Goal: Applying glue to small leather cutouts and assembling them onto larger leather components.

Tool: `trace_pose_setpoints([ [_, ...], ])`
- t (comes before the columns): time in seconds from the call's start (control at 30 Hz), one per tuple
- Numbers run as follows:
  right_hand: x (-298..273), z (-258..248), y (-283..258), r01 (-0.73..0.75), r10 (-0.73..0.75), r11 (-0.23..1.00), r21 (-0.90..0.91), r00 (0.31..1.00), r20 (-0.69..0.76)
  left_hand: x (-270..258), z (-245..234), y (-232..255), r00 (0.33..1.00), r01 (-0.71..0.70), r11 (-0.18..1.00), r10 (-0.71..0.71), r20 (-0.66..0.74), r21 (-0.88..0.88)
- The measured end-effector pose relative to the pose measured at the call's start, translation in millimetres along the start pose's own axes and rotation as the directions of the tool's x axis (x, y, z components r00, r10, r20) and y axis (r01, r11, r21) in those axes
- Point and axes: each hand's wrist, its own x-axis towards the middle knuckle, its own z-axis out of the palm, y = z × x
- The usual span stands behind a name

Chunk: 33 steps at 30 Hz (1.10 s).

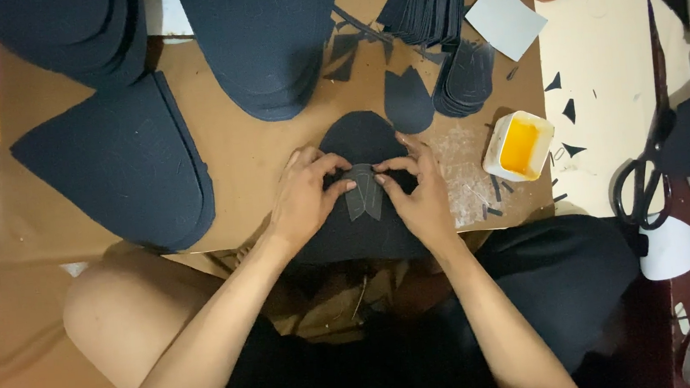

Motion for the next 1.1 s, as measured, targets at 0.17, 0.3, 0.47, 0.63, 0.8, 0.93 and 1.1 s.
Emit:
trace_pose_setpoints([
  [0.17, 2, -2, 2, -0.004, 0.004, 1.000, -0.008, 1.000, 0.005, -3, -1, 4, 1.000, -0.013, 1.000, 0.013, -0.004, 0.021],
  [0.3, 1, -1, 11, -0.019, 0.020, 0.999, -0.039, 1.000, 0.014, -8, -7, 16, 0.994, -0.108, 0.977, 0.102, 0.040, 0.186],
  [0.47, -1, -1, 9, 0.008, -0.007, 1.000, -0.025, 1.000, 0.024, -8, -17, 23, 0.982, -0.090, 0.968, 0.047, 0.181, 0.234],
  [0.63, 1, -8, -3, 0.008, -0.007, 1.000, -0.029, 0.999, 0.035, -7, -18, 23, 0.978, -0.088, 0.968, 0.039, 0.207, 0.233],
  [0.8, 0, -7, 2, 0.033, -0.030, 0.999, -0.042, 0.997, 0.064, -9, -15, 20, 0.978, -0.127, 0.955, 0.076, 0.192, 0.268],
  [0.93, 3, -8, -4, 0.051, -0.047, 0.998, -0.043, 0.996, 0.076, -9, -15, 20, 0.981, -0.110, 0.964, 0.066, 0.185, 0.242],
  [1.1, 4, -15, -14, 0.089, -0.066, 0.985, -0.147, 0.986, 0.156, -8, -14, 16, 0.973, -0.110, 0.976, 0.067, 0.221, 0.189],
])
